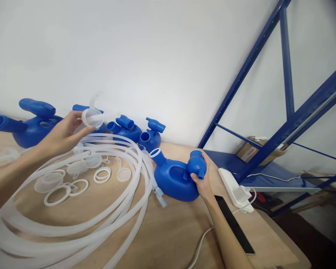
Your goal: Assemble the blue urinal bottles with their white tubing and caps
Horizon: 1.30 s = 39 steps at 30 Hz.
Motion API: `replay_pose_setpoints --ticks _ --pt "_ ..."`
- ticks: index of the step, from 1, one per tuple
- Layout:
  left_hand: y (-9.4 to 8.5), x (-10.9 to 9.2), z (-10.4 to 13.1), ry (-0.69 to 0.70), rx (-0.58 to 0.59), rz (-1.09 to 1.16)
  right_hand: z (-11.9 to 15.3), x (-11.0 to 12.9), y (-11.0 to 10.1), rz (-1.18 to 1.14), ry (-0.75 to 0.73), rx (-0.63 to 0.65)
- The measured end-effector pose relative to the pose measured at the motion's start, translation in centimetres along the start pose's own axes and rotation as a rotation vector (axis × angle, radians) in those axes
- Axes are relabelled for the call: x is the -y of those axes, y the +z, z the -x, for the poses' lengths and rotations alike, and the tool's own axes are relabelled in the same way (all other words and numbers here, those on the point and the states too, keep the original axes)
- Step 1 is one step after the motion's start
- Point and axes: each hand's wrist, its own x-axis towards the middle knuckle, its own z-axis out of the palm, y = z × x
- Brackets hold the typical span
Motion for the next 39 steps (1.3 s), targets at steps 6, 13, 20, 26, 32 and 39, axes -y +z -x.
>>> replay_pose_setpoints --ticks 6,13,20,26,32,39 --pt "-1.6 -8.7 -6.6 0.104 -0.085 0.138 0.1 -0.2 0.1 -0.02 0.001 -0.014" --pt "-2.5 -14.2 -11.0 0.336 -0.095 -0.297 0.3 -0.8 0.1 -0.061 0.078 0.01" --pt "8.0 -11.1 -5.0 0.534 0.395 -0.567 0.3 -0.8 0.3 -0.082 0.068 0.005" --pt "14.9 -8.8 -0.4 0.588 0.44 -0.348 0.4 -0.6 0.6 -0.116 0.061 -0.021" --pt "17.9 -8.5 1.8 0.465 0.402 0.073 0.4 -0.7 0.5 -0.086 0.067 0.012" --pt "20.9 -9.1 3.9 0.376 0.123 0.189 0.4 -0.3 0.4 -0.002 0.017 0.006"
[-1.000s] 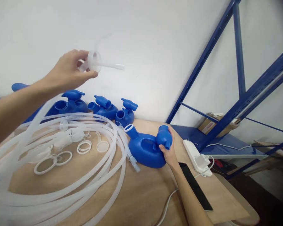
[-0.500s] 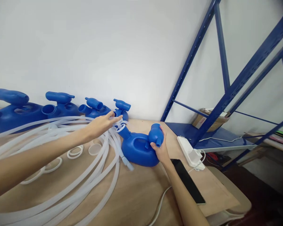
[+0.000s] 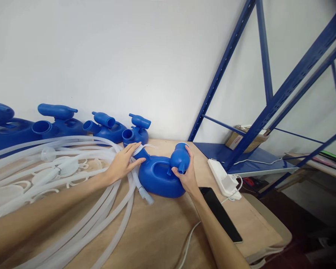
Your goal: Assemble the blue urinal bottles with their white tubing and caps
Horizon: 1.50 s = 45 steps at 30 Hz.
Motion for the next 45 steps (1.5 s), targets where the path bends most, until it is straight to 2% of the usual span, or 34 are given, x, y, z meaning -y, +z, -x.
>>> replay_pose_setpoints --ticks 4,10,12,14,18,23,31,39,45 --pt "0.1 0.0 0.2 0.051 -0.05 0.006 -0.2 0.5 0.0 -0.008 -0.018 0.003" --pt "0.3 -0.8 0.1 0.006 -0.121 0.077 -0.6 0.4 -0.1 -0.011 -0.03 0.027" --pt "-0.1 -0.9 -0.1 -0.015 -0.064 0.028 -0.6 0.4 -0.1 -0.009 -0.025 0.023" --pt "-0.9 -1.0 -0.7 -0.034 0.04 -0.066 -0.6 0.4 -0.2 -0.012 -0.013 0.025" --pt "-2.3 -1.2 -2.8 -0.066 0.195 -0.2 -0.6 0.4 -0.3 -0.015 0.005 0.042" --pt "-1.9 -1.6 -4.3 -0.09 0.288 -0.273 -0.6 0.3 -0.3 -0.032 0.014 0.033" --pt "-0.9 -0.7 -3.7 -0.014 0.271 -0.211 -0.7 0.7 -0.2 -0.022 0.011 0.051" --pt "-1.2 -0.1 -4.3 0.085 0.29 -0.098 -0.5 0.8 -0.4 -0.026 0.02 0.061" --pt "-0.3 -0.3 -3.6 0.047 0.191 -0.052 -0.5 1.0 -0.3 -0.038 0.001 0.06"
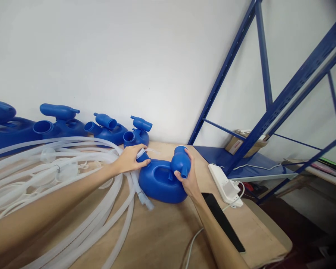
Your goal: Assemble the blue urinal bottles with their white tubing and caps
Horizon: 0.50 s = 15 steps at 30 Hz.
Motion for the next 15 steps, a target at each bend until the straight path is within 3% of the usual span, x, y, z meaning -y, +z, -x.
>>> replay_pose_setpoints --ticks 4,8,15 --pt "0.9 0.1 0.4 -0.025 -0.053 -0.004 0.0 -0.1 0.1 0.006 0.004 -0.014" --pt "0.0 0.2 0.4 -0.008 -0.009 -0.018 0.0 -0.4 0.1 0.0 0.02 -0.008" --pt "-3.0 -1.1 -1.8 0.261 0.266 -0.106 0.0 -0.6 0.1 -0.021 0.021 -0.005"
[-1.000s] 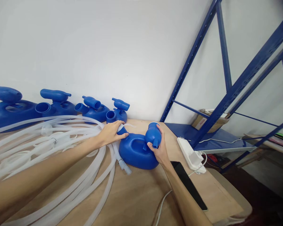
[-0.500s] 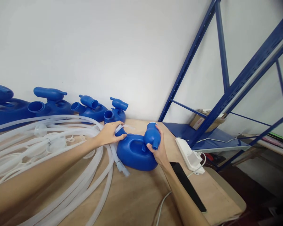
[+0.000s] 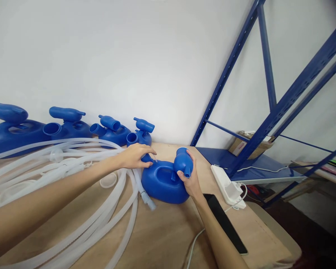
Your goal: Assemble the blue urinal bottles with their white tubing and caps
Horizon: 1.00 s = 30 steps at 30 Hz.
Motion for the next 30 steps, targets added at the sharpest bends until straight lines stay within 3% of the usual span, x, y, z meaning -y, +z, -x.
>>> replay_pose_setpoints --ticks 6,21,30 --pt "0.6 -1.2 -1.4 0.019 0.009 -0.019 0.2 -0.2 0.0 -0.006 -0.015 -0.017" --pt "2.2 -1.8 -0.9 0.013 -0.139 -0.146 0.1 -0.3 -0.2 0.022 -0.018 -0.023" --pt "2.0 -2.2 -0.8 0.075 -0.195 -0.233 0.5 -0.3 -0.1 0.029 -0.022 -0.051"
